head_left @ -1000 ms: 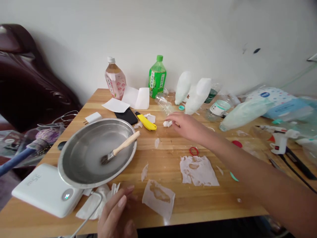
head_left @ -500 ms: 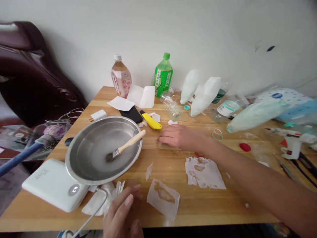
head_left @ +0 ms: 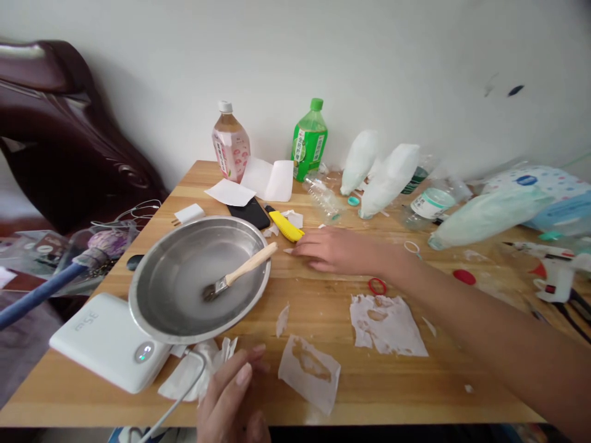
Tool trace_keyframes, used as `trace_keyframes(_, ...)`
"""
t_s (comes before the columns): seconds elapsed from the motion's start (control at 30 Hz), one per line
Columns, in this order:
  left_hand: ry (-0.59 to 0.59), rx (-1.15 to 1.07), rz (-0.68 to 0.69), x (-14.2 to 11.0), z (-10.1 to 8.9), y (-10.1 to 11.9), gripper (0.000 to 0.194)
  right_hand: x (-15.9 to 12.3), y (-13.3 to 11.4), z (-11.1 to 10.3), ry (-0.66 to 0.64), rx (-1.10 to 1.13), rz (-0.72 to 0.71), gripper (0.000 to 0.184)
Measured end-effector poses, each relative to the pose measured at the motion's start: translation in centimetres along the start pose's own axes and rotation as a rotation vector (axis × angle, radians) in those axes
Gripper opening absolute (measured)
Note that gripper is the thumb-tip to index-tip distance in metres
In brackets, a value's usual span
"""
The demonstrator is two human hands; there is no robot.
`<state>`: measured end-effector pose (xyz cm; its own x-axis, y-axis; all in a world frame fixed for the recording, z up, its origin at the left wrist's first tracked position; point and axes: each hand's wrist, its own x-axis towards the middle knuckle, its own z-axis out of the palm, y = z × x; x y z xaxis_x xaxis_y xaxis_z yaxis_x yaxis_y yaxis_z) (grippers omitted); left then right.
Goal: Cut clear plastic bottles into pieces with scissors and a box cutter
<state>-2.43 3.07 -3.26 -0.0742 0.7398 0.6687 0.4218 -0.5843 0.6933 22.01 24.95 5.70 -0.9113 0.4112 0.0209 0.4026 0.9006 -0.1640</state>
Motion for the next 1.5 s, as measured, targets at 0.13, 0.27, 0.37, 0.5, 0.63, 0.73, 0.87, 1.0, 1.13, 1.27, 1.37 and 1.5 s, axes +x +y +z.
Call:
trace_keyframes(0.13, 0.026, 0.006, 0.021, -0.3, 0.1, -0.1, 0.064, -0.8, 0.0, 1.0, 0.07, 0.119, 0.05, 0.038)
trace_keyframes(0.27, 0.027, 0.007, 0.015, -0.3, 0.2, 0.0, 0.063, -1.1, -1.0, 2.4, 0.198, 0.289, 0.168, 0.04)
trace_keyframes(0.37, 0.031, 0.001, -0.004, -0.1, 0.2, 0.2, 0.06, -1.0, -2.3, 2.8, 0.277, 0.521, 0.346, 0.038)
trace_keyframes(0.5, 0.023, -0.031, 0.009, 0.1, 0.2, 0.3, 0.057, -0.8, -3.1, 2.6, 0.228, 0.857, 0.574, 0.038)
trace_keyframes(0.63, 0.006, 0.001, 0.009, 0.1, 0.2, 0.2, 0.059, -0.6, -2.7, 2.5, 0.103, 0.652, 0.602, 0.026)
trace_keyframes(0.73, 0.022, -0.029, -0.004, 0.1, 0.4, 0.1, 0.058, -0.4, -2.6, 2.3, 0.12, 0.421, 0.6, 0.015)
trace_keyframes(0.87, 0.023, -0.06, -0.004, 0.2, 0.5, 0.2, 0.058, -0.1, -3.0, 2.1, 0.136, 0.258, 0.556, 0.015)
trace_keyframes(1.0, 0.034, -0.064, 0.019, 0.2, 0.5, 0.4, 0.058, -0.7, -3.3, 1.8, 0.131, 0.102, 0.53, 0.027)
trace_keyframes(1.13, 0.017, -0.067, 0.019, 0.2, 0.4, 0.3, 0.06, -2.9, -4.6, 0.7, 0.304, -0.007, 0.571, 0.037)
trace_keyframes(1.27, -0.015, -0.051, 0.042, 0.4, 0.0, 0.0, 0.063, -6.3, -9.1, 0.2, 0.501, 0.133, 0.617, 0.038)
trace_keyframes(1.37, 0.015, -0.071, 0.062, 0.4, -0.1, 0.7, 0.061, -8.7, -14.0, 1.1, 0.617, 0.291, 0.627, 0.039)
trace_keyframes(1.5, 0.193, -0.208, -0.125, -0.6, 0.8, 3.1, 0.034, -10.8, -20.0, 3.2, 0.692, 0.593, 0.456, 0.053)
